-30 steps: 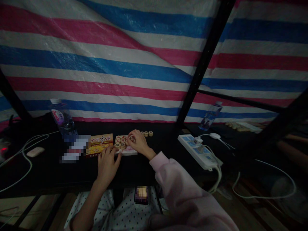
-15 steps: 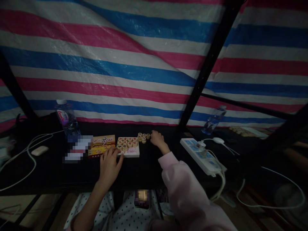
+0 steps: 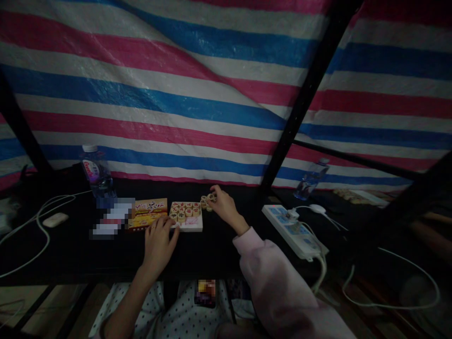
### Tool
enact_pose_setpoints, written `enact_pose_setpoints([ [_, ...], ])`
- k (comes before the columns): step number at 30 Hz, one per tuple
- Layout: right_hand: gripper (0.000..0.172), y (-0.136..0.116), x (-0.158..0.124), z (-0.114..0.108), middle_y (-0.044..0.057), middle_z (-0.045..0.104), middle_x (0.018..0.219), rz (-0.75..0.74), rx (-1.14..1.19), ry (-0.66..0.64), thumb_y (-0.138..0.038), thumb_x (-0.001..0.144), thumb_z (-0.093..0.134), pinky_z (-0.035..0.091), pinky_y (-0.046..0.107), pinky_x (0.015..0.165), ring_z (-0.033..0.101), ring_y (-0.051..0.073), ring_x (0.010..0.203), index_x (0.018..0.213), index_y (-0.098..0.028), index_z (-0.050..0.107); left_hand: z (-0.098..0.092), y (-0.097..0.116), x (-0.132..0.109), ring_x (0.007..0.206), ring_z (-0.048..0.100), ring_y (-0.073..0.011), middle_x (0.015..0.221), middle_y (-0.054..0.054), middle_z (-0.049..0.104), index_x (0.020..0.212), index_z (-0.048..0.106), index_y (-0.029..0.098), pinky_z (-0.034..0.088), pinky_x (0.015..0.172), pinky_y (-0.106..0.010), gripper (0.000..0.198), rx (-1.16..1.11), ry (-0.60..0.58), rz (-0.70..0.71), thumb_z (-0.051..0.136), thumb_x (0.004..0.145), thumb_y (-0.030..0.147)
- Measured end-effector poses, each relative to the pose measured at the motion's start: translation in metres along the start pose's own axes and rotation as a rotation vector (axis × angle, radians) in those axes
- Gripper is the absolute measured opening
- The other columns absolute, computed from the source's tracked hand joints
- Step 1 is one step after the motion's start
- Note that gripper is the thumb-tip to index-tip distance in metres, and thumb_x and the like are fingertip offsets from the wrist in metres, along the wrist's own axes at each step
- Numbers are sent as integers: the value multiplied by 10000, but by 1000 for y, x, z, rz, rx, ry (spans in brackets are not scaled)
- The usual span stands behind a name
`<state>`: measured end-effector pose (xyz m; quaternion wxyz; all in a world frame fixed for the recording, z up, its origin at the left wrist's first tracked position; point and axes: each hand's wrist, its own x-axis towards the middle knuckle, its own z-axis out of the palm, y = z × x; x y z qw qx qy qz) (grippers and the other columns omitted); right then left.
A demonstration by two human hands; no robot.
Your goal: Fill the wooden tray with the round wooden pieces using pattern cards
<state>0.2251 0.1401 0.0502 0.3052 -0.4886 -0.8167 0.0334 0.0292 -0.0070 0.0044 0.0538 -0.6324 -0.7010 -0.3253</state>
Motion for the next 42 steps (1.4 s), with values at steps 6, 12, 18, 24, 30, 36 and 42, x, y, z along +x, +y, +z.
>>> enact_pose_setpoints([
  [6, 191, -37, -35, 25, 52, 606, 881, -389, 95, -29, -336, 813, 601, 446, 283, 716, 573, 170, 795, 914, -189, 532, 2, -1, -1, 1111, 480, -253, 1109, -82, 588, 1006, 609, 194, 369, 909, -413, 217, -8, 7, 9, 436, 887, 250],
  [12, 185, -35, -39, 30, 33, 591, 826, -393, 137, -78, -355, 805, 625, 443, 273, 696, 559, 166, 779, 845, -193, 545, 2, 0, 0, 1101, 484, -254, 1097, -89, 591, 1000, 612, 188, 369, 912, -415, 222, 1, 10, 11, 433, 889, 260],
  [18, 249, -37, -39, 28, 49, 606, 867, -390, 163, -87, -437, 825, 599, 447, 303, 750, 560, 181, 840, 881, -194, 588, 1, -1, 0, 1097, 483, -252, 1108, -91, 591, 1016, 608, 193, 373, 900, -411, 233, 6, 6, 16, 422, 893, 262],
  [24, 204, -37, -39, 22, 54, 600, 843, -435, 219, -73, -336, 891, 504, 438, 323, 778, 539, 184, 850, 784, -197, 610, 0, -1, -1, 1093, 486, -256, 1108, -90, 593, 1002, 608, 187, 371, 903, -414, 233, 5, -1, 16, 420, 894, 272],
  [30, 290, -34, -39, 24, 41, 583, 703, -531, 181, -172, -298, 890, 493, 415, 330, 710, 505, 185, 763, 654, -195, 627, 2, -1, -1, 1105, 482, -259, 1120, -93, 592, 1008, 607, 189, 371, 908, -421, 225, 18, 0, 17, 431, 888, 263],
  [36, 279, -36, -40, 24, 41, 592, 720, -529, 188, -221, -312, 905, 487, 408, 331, 731, 504, 186, 793, 727, -191, 665, 1, -1, -1, 1092, 491, -253, 1104, -90, 591, 1013, 602, 191, 378, 900, -407, 229, 34, 1, 25, 422, 892, 266],
  [42, 224, -36, -40, 26, 53, 610, 832, -500, 192, -219, -319, 901, 502, 410, 335, 776, 504, 190, 862, 832, -189, 671, 1, 0, -1, 1095, 492, -256, 1100, -92, 594, 1007, 607, 191, 379, 895, -404, 230, 38, -3, 18, 423, 891, 265],
])
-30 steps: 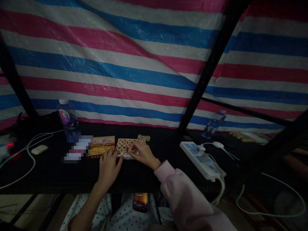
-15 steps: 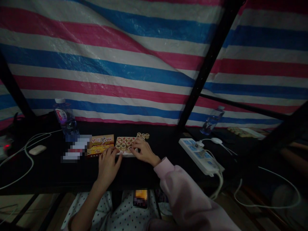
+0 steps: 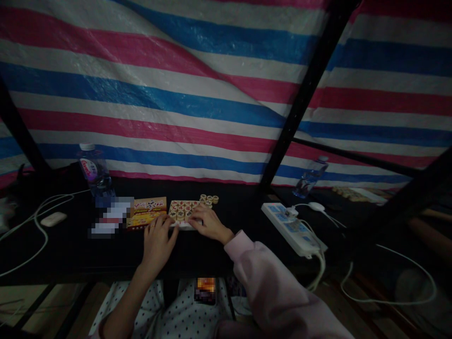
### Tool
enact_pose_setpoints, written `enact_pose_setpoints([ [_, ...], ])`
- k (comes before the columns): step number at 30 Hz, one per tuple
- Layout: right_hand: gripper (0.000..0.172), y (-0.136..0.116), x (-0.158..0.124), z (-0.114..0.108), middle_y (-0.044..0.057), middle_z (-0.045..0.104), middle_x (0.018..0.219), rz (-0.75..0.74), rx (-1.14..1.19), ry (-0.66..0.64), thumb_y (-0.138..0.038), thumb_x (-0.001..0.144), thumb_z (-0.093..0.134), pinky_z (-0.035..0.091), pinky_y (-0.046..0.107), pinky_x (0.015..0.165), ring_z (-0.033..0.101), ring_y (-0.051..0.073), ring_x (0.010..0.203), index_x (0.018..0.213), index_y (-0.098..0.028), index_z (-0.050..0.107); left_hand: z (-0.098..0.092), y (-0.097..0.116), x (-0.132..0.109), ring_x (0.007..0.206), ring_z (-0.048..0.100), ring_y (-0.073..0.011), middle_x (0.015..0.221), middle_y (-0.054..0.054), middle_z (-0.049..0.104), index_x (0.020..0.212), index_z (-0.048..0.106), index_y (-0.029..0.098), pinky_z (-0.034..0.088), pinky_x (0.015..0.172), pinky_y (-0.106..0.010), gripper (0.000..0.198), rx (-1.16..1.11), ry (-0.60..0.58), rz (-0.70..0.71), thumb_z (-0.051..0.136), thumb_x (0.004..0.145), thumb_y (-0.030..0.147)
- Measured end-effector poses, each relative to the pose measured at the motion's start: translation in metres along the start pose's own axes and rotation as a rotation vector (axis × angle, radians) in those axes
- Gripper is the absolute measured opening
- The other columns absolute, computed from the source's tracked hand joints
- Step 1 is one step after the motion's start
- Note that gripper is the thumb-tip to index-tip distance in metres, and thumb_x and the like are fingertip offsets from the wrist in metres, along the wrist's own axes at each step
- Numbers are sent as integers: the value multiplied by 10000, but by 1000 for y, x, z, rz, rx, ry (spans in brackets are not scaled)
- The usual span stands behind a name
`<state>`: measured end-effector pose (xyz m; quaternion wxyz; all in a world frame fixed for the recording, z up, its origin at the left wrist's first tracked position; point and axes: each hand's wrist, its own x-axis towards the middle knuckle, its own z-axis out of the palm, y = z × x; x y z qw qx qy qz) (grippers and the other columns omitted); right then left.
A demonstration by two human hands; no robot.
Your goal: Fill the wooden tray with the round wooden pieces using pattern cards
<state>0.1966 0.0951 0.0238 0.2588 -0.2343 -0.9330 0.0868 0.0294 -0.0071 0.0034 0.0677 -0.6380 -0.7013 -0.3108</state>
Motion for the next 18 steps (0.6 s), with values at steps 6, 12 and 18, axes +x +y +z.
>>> enact_pose_setpoints([
  [6, 176, 2, 0, 1, 45, 612, 832, 28, 30, 28, -280, 887, 523, 408, 343, 789, 504, 191, 860, 828, -196, 666, -2, 0, -1, 1095, 493, -257, 1117, -90, 591, 1016, 606, 189, 373, 899, -411, 234, -1, -1, 4, 421, 896, 268],
  [12, 152, 5, -1, 2, 37, 626, 811, 48, 59, 65, -251, 872, 542, 406, 343, 792, 510, 190, 853, 789, -196, 656, -1, 0, 0, 1094, 494, -255, 1115, -89, 594, 1010, 606, 189, 376, 893, -408, 225, -10, -7, 2, 431, 892, 267],
  [18, 193, 3, 0, 2, 38, 639, 815, 14, 77, 51, -237, 894, 505, 406, 349, 808, 523, 184, 858, 783, -188, 656, -2, 0, 0, 1103, 488, -261, 1133, -89, 589, 1016, 608, 185, 370, 904, -418, 236, -2, -13, -4, 423, 897, 271],
])
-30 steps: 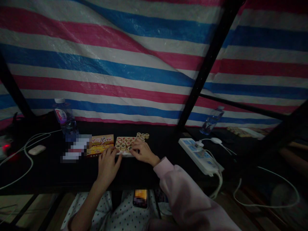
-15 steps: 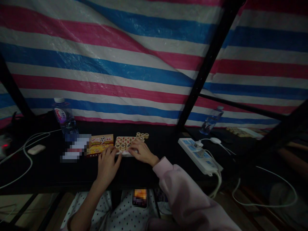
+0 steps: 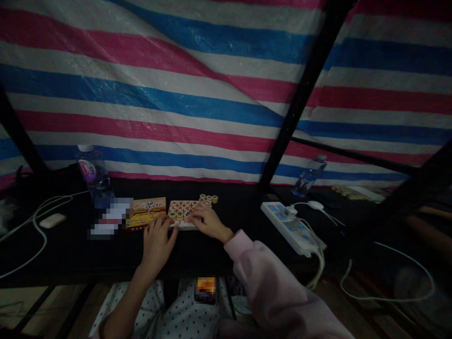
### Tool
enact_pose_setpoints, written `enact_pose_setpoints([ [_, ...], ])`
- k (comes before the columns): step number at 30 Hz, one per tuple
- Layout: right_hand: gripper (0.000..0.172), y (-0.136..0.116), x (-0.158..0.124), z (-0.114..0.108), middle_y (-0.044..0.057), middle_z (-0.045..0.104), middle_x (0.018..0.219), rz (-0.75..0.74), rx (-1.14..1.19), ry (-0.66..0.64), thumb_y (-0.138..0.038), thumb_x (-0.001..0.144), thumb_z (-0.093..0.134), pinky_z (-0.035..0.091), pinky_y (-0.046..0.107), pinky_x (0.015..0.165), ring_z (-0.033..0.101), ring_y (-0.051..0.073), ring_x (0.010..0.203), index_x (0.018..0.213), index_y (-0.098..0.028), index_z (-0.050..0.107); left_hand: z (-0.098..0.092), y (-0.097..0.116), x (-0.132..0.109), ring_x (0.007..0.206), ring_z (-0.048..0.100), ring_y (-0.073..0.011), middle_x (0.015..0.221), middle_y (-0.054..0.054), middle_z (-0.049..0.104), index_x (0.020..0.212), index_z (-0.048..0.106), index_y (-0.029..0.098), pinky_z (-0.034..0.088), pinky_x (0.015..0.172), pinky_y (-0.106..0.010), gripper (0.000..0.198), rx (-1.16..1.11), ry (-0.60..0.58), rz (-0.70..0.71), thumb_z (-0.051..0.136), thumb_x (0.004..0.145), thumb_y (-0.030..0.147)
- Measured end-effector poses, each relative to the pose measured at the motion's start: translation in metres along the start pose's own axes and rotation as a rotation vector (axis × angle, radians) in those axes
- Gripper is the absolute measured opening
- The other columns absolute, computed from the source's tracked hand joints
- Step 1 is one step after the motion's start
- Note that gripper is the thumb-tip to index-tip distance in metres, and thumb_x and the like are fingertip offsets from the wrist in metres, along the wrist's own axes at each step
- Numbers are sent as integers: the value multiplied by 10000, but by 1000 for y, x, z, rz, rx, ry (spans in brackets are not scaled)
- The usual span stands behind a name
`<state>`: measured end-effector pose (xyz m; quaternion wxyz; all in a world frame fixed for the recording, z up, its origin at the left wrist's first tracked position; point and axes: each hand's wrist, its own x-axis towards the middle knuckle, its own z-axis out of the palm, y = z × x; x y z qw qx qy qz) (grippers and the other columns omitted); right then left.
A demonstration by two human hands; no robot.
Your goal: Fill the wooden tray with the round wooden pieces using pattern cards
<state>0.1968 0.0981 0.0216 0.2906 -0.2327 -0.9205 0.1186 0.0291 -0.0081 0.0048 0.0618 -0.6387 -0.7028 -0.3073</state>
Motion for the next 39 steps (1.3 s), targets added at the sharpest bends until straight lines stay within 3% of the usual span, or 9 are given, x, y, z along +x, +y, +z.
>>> enact_pose_setpoints([
  [5, 193, 3, 0, 2, 36, 635, 819, 49, -37, 86, -230, 888, 483, 412, 360, 841, 531, 192, 864, 797, -210, 652, 0, 0, 0, 1106, 487, -258, 1134, -84, 589, 1024, 610, 189, 368, 911, -420, 239, -3, 2, -3, 424, 897, 268],
  [7, 159, 7, 0, 5, 63, 631, 904, 178, -114, 225, -217, 863, 486, 413, 376, 871, 528, 210, 907, 914, -196, 635, 0, 0, 0, 1104, 488, -258, 1133, -84, 590, 1025, 611, 189, 368, 913, -420, 240, -6, 3, -4, 426, 896, 270],
  [10, 430, 19, -1, 11, 136, 552, 1172, 456, -288, 390, -162, 782, 498, 391, 422, 934, 476, 264, 1077, 1212, -140, 502, 0, 1, 0, 1091, 493, -260, 1121, -85, 593, 1017, 613, 189, 374, 905, -418, 238, -3, 3, -6, 428, 894, 273],
  [13, 635, 32, -3, 17, 171, 411, 1359, 689, -389, 360, -120, 741, 483, 345, 468, 981, 373, 313, 1232, 1361, -132, 345, -1, 0, 0, 1081, 498, -257, 1112, -84, 595, 1008, 613, 190, 383, 894, -409, 232, -2, 6, -2, 427, 893, 270],
  [16, 641, 41, -5, 20, 193, 356, 1404, 816, -394, 253, -115, 756, 471, 333, 485, 977, 338, 337, 1266, 1378, -130, 318, 0, 0, 1, 1083, 498, -253, 1109, -86, 596, 994, 613, 188, 381, 902, -406, 225, -6, 15, 5, 430, 891, 269],
  [22, 439, 33, -3, 14, 155, 490, 1242, 792, -454, 278, -185, 784, 499, 365, 415, 916, 428, 301, 1137, 1221, -153, 477, 1, 0, 0, 1084, 496, -257, 1110, -87, 592, 1009, 611, 185, 381, 897, -410, 239, -11, 13, 2, 420, 895, 271],
  [25, 385, 29, -3, 12, 121, 528, 1167, 743, -466, 209, -203, 773, 527, 366, 391, 863, 456, 285, 1070, 1157, -205, 520, 0, 1, 0, 1075, 499, -255, 1094, -86, 596, 1004, 613, 186, 380, 897, -412, 234, -21, 10, 0, 424, 893, 269],
  [33, 176, 24, -2, 8, 67, 611, 996, 757, -458, 165, -220, 816, 511, 332, 337, 754, 519, 237, 918, 990, -198, 517, 1, -1, 0, 1090, 497, -257, 1116, -89, 593, 1014, 610, 188, 376, 907, -418, 233, -20, 26, 5, 432, 890, 272],
  [39, 144, 31, -2, 8, 35, 622, 866, 735, -374, 286, -229, 774, 569, 354, 340, 756, 544, 220, 853, 902, -198, 512, 1, -1, 0, 1085, 496, -261, 1108, -89, 595, 1009, 613, 187, 381, 903, -421, 232, -11, 29, 5, 434, 889, 271],
])
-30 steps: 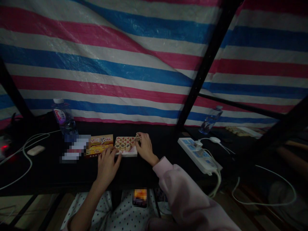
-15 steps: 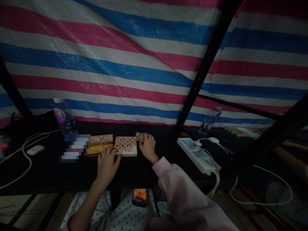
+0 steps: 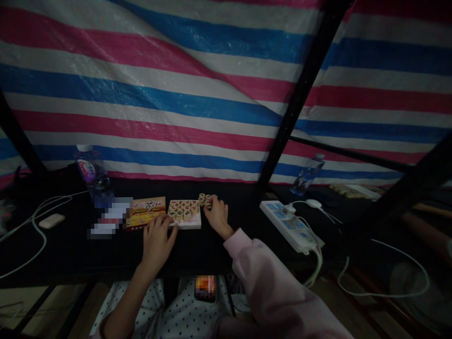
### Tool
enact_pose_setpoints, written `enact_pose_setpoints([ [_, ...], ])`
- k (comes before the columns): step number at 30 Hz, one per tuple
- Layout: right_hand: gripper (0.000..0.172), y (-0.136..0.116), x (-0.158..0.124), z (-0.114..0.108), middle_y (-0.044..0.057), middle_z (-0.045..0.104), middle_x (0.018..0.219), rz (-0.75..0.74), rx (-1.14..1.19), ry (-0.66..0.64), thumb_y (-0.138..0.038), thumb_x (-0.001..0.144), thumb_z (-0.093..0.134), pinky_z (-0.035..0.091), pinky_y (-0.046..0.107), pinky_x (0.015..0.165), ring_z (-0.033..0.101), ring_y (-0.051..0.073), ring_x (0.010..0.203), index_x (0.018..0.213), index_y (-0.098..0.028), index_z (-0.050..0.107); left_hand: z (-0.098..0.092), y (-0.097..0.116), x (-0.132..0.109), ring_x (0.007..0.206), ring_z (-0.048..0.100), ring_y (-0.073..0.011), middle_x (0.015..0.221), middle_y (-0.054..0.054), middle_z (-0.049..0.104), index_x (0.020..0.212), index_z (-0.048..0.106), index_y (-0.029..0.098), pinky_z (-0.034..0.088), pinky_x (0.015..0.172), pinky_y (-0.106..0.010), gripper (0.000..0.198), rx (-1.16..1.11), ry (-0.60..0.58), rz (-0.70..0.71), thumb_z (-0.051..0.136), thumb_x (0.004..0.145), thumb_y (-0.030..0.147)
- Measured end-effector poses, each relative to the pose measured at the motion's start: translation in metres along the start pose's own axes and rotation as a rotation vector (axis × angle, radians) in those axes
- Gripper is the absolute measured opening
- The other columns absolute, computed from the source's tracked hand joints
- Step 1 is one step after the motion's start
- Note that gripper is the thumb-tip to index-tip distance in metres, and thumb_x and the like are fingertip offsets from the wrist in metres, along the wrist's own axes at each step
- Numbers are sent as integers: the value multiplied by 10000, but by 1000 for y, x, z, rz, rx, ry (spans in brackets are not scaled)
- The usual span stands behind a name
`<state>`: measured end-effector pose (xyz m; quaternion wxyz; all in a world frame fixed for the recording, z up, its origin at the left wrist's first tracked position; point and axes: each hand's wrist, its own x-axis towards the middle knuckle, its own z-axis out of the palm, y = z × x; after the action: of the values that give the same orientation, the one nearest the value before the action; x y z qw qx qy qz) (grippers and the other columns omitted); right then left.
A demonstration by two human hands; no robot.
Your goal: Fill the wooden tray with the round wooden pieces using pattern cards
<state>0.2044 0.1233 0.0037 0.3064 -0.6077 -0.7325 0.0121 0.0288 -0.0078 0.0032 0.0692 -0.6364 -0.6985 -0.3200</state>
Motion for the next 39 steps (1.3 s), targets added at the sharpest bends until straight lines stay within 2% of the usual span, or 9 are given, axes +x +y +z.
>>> enact_pose_setpoints([
  [2, 144, 0, 1, 0, 34, 610, 852, -66, 115, 81, -276, 770, 579, 379, 332, 752, 542, 205, 828, 869, -201, 507, 0, 0, 0, 1094, 491, -261, 1107, -89, 593, 1009, 613, 185, 378, 912, -422, 234, 1, -3, 2, 431, 891, 270],
  [4, 156, -3, 1, 0, 33, 595, 851, -213, 264, 110, -316, 772, 578, 407, 309, 734, 537, 182, 796, 845, -204, 499, -1, 0, 0, 1097, 489, -258, 1106, -87, 593, 1009, 613, 187, 377, 916, -420, 232, 1, -6, 6, 431, 891, 267],
  [7, 166, -8, -2, -4, 24, 572, 816, -424, 379, 37, -339, 765, 585, 428, 285, 707, 527, 163, 759, 813, -209, 493, -1, 0, 0, 1089, 492, -256, 1103, -89, 594, 1008, 615, 187, 379, 914, -421, 234, 0, -6, 6, 428, 891, 263],
  [9, 167, -11, -5, -7, 18, 561, 786, -477, 375, -5, -339, 758, 589, 431, 285, 706, 523, 164, 752, 798, -211, 490, -1, 0, 0, 1089, 492, -259, 1105, -94, 593, 1009, 616, 184, 380, 912, -425, 239, -2, -4, 3, 423, 891, 261],
  [18, 145, -13, -9, -12, 37, 569, 839, -546, 292, -72, -293, 720, 575, 427, 316, 791, 531, 189, 830, 816, -205, 513, -2, 1, 0, 1092, 488, -255, 1106, -94, 595, 1002, 613, 186, 380, 911, -416, 228, -8, -14, -2, 429, 885, 253],
  [26, 130, -13, -9, -16, 36, 564, 831, -571, 218, -67, -274, 705, 571, 396, 328, 823, 508, 200, 841, 780, -204, 492, -3, 1, 1, 1093, 491, -258, 1116, -91, 592, 1002, 615, 181, 378, 911, -415, 236, -7, -22, -4, 422, 893, 264],
  [30, 134, -14, -10, -19, 35, 577, 841, -604, 162, -121, -268, 693, 582, 380, 340, 844, 497, 208, 867, 789, -203, 515, -3, 1, 1, 1097, 489, -259, 1119, -93, 592, 1005, 613, 180, 378, 911, -415, 236, -9, -16, -2, 421, 893, 257],
  [39, 127, -12, -10, -23, 48, 575, 909, -610, 193, -147, -315, 763, 587, 383, 355, 867, 497, 206, 925, 814, -199, 569, -3, 1, 0, 1109, 480, -261, 1133, -98, 590, 1013, 615, 180, 371, 921, -421, 240, -8, -13, -2, 422, 892, 255],
])
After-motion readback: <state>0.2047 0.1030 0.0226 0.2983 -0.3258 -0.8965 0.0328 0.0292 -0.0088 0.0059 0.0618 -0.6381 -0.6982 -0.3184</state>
